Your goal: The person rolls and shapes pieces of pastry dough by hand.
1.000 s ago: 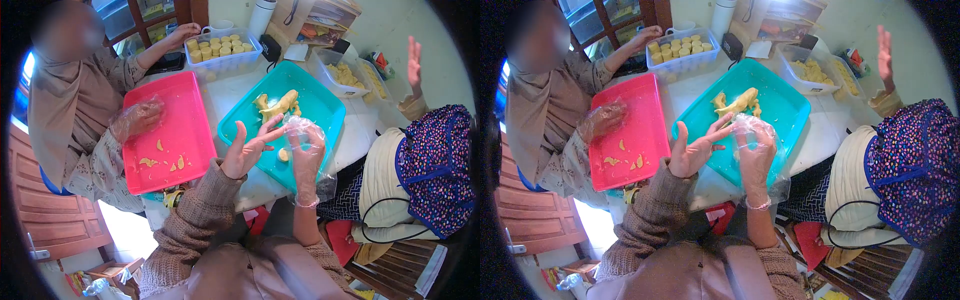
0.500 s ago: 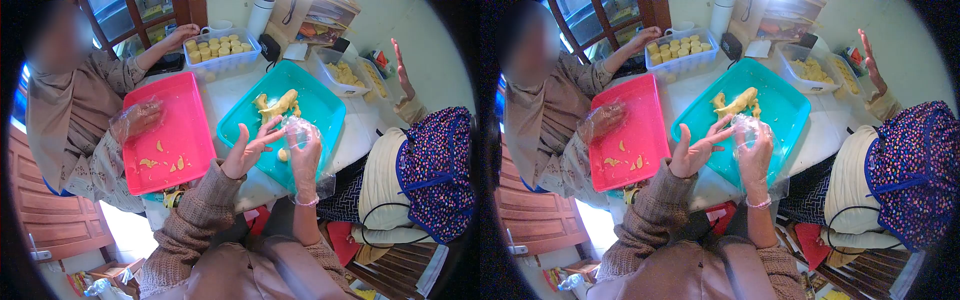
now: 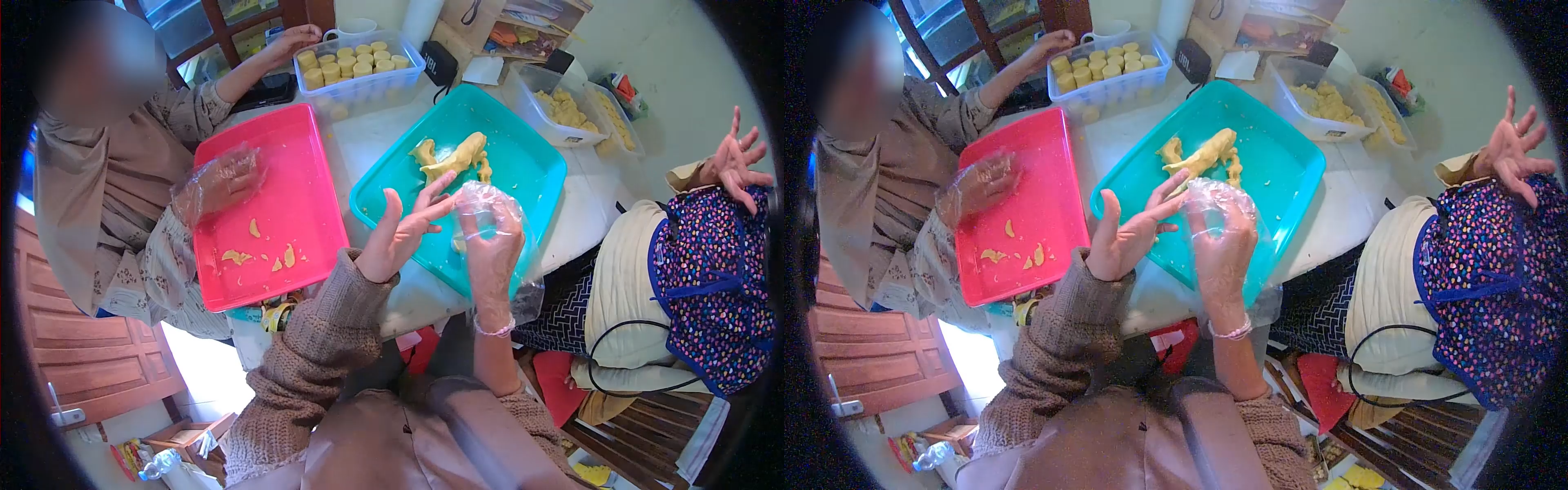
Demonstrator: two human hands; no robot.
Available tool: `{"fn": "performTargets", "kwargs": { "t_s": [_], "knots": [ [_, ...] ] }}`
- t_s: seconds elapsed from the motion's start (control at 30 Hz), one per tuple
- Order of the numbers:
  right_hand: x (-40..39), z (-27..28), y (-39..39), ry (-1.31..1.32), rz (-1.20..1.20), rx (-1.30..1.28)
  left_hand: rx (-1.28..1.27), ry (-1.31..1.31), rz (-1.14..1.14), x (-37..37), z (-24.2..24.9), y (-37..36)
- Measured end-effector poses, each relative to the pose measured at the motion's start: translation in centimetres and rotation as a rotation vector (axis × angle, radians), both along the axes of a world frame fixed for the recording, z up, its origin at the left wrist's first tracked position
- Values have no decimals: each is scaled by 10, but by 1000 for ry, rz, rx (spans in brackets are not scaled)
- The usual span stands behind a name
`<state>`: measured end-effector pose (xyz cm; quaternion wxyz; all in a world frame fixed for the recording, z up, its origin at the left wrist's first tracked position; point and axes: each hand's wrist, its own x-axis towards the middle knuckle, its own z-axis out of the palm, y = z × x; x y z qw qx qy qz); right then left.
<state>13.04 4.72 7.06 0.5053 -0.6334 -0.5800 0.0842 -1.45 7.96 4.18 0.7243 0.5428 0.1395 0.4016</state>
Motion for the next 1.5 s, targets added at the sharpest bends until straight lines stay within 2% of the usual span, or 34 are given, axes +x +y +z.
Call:
{"fn": "performTargets", "kwargs": {
  "t_s": [0.1,0.2,0.27,0.4,0.43,0.53,0.57,0.67,0.73,0.8,0.83,0.93,1.13,1.23,1.37,1.47,1.5],
  "knots": [
    [-3,4,0,11,-15,-15,13,-31,7,0,-2,4],
    [3,1,-2,-1,-31,-47,77,92,119,0,6,3],
    [15,4,-4,-67,-66,-74,32,161,214,-2,2,5],
    [42,-16,-17,-123,151,-418,-87,216,383,-1,6,10],
    [43,-23,-19,-314,164,-472,-78,158,380,-1,5,11],
    [29,-35,-27,-325,186,-431,-43,62,397,-1,-2,9],
    [28,-41,-22,-422,194,-461,0,69,418,-1,-1,9],
    [37,-63,-18,-3,329,-255,170,208,487,-2,7,11],
    [41,-42,-2,337,472,-311,273,348,531,-3,7,8],
    [43,-26,4,679,530,-389,530,444,568,-1,12,6],
    [42,-12,0,782,559,-363,660,489,583,0,14,6],
    [42,-12,0,939,608,-427,823,513,634,7,16,2],
    [32,-22,-3,1070,630,-462,904,566,644,12,2,5],
    [24,-15,-6,893,580,-363,945,601,667,9,4,6],
    [21,-17,-1,990,573,-366,913,608,669,12,7,6],
    [26,-15,2,938,556,-442,895,623,652,12,5,7],
    [25,-17,1,926,539,-398,887,644,656,12,4,6]
  ]
}}
